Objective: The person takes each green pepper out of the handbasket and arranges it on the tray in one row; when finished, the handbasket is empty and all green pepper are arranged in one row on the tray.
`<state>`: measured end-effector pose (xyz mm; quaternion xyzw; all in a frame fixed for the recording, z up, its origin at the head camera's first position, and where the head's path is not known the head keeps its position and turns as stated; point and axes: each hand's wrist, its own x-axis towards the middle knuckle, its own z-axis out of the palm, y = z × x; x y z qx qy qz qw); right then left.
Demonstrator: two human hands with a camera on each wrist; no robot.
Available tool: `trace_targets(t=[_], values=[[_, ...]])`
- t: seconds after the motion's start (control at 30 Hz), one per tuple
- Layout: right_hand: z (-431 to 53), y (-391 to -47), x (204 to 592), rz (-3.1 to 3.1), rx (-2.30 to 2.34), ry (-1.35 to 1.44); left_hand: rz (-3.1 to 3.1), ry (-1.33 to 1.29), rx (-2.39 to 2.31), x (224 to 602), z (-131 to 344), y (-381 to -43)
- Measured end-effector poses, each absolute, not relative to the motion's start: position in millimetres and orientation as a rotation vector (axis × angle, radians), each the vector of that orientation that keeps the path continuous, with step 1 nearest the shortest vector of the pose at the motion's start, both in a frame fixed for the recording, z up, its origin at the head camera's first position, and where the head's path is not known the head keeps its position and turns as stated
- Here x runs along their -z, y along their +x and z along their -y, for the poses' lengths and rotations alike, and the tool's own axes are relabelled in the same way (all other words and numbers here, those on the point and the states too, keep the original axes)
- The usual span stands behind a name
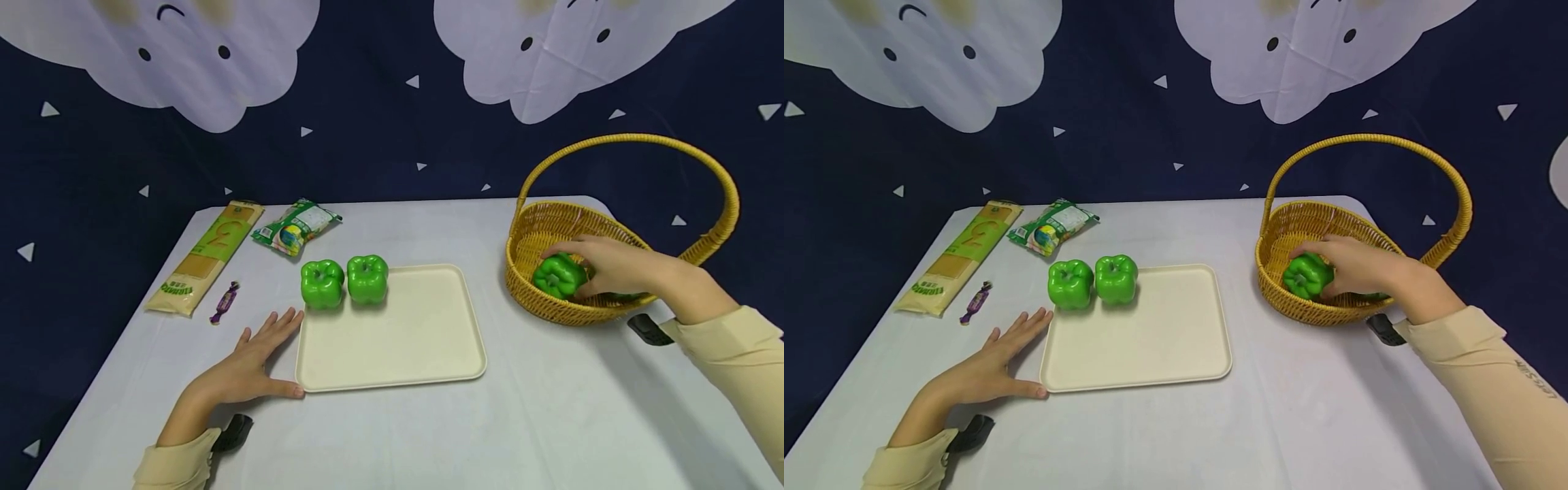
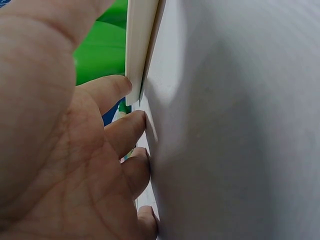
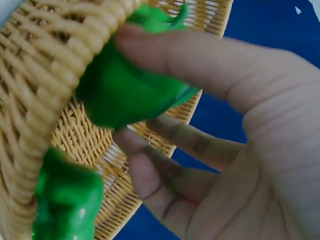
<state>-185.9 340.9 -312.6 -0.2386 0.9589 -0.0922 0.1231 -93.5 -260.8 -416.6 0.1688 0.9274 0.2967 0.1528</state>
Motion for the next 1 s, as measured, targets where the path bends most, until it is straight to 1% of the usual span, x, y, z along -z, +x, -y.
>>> trace_targets(t=[0.33, 1.0], values=[[-346.6, -184.5, 307.4, -2.803, 0.408, -0.673, -2.656, 0.487, -0.846, 413.5, 260.4, -93.8], [-339.3, -183.5, 304.5, -2.912, 0.444, -0.653, -2.667, 0.5, -0.878, 415.9, 260.3, -92.2]])
